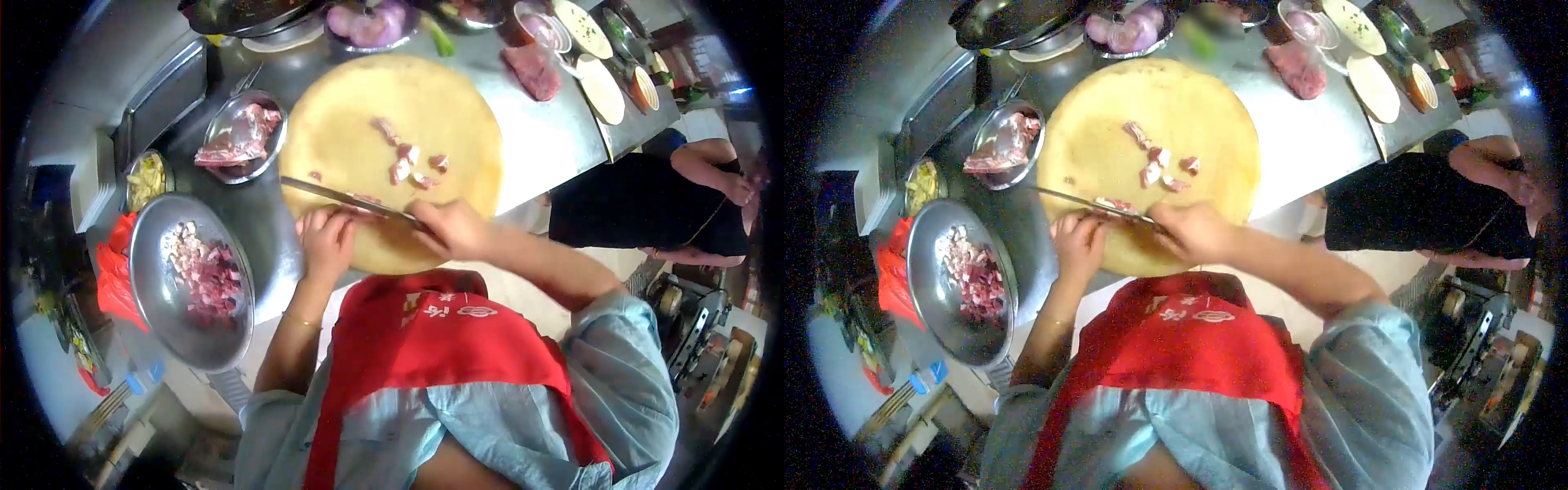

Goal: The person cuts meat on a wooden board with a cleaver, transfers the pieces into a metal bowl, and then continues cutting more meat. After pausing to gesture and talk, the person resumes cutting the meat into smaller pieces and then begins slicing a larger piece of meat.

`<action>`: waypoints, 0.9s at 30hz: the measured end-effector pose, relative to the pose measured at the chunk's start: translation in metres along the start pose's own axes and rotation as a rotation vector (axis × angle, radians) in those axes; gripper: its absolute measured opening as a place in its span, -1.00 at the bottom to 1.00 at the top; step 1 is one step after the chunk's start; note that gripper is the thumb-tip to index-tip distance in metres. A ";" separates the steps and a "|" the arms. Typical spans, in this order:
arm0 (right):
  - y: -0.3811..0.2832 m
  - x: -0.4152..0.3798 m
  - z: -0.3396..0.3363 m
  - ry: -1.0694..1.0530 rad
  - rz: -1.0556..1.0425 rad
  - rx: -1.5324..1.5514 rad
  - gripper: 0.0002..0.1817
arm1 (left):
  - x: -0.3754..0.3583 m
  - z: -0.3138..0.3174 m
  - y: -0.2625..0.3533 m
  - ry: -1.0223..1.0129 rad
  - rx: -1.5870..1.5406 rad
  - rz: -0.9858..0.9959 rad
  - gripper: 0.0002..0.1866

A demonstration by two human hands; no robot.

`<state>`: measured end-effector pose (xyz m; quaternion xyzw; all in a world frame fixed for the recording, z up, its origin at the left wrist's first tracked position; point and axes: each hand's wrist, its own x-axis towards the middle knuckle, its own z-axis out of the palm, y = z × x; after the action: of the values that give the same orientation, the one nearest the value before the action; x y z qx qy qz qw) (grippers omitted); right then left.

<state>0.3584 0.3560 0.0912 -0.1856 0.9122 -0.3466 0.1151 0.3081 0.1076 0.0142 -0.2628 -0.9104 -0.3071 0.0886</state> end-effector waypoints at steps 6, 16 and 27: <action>-0.027 -0.054 -0.009 0.203 0.389 0.250 -0.70 | 0.033 -0.006 0.006 -0.211 -0.117 0.273 -0.67; -0.054 -0.081 -0.005 0.089 0.360 0.019 -0.71 | 0.014 0.014 0.024 -0.095 0.063 -0.037 -0.71; -0.031 -0.018 0.050 0.053 0.314 -0.151 -0.66 | 0.008 0.015 0.011 -0.207 0.011 0.028 -0.33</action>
<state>0.3994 0.3123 0.0770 -0.0399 0.9562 -0.2595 0.1294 0.3073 0.1277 0.0109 -0.3054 -0.9126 -0.2718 -0.0003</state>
